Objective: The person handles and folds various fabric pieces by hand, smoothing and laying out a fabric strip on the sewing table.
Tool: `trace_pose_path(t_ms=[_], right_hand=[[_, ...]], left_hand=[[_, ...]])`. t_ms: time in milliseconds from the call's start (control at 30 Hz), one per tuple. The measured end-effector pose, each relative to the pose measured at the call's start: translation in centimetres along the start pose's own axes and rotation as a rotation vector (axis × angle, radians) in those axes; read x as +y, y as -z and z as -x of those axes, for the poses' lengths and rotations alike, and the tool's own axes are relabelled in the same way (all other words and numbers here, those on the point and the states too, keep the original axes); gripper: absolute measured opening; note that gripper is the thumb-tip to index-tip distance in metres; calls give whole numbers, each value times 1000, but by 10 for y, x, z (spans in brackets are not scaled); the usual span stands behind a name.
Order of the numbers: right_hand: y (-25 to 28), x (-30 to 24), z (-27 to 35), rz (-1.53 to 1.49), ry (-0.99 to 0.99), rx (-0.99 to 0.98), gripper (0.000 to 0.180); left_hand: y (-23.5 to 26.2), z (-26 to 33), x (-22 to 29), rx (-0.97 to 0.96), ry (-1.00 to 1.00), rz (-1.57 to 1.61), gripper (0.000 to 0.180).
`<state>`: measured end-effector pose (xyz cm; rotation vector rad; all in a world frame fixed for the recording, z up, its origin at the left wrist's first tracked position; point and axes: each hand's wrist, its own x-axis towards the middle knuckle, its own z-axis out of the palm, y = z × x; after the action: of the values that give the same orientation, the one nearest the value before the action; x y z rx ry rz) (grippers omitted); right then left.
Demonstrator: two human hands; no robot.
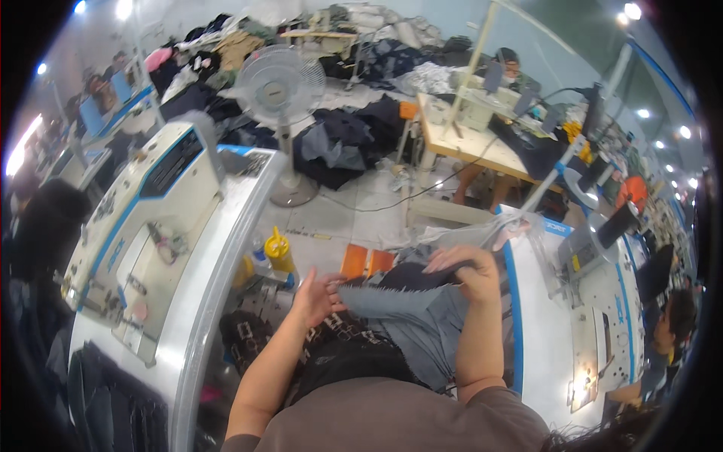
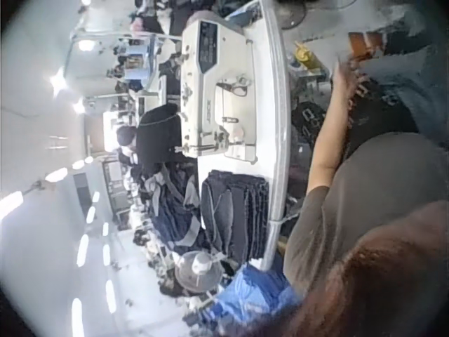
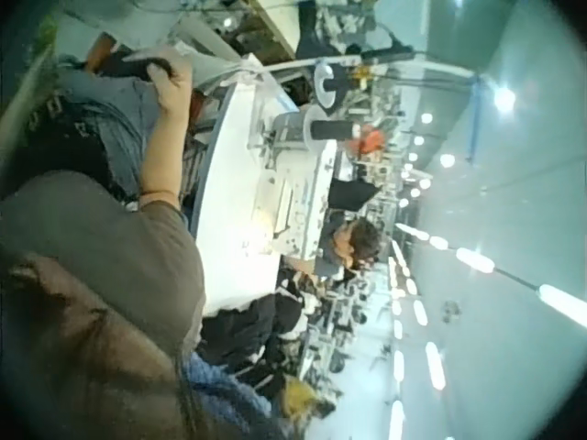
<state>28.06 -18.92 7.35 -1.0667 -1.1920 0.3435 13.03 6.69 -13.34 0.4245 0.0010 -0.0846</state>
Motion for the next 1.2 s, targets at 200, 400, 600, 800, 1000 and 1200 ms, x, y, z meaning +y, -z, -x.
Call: trace_pose_path(t_ms=[200,400,600,800,1000,1200], right_hand=[[12,-8,11,92,-100,-15,20],[26,-16,25,143,-176,124,22],[38,-13,34,141,-222,453,22],[68,49,54,-211,-282,888,25],[66,77,79,-126,-452,618,21],[64,97,78,-42,-625,438,16]], left_hand=[[-36,6,-3,248,96,-410,48],[-45,4,-12,110,234,-596,36],[-43,11,-6,258,-124,-483,25],[-88,20,28,362,-569,-499,24],[-92,45,38,517,-667,-591,15],[-77,68,37,580,-671,-602,12]])
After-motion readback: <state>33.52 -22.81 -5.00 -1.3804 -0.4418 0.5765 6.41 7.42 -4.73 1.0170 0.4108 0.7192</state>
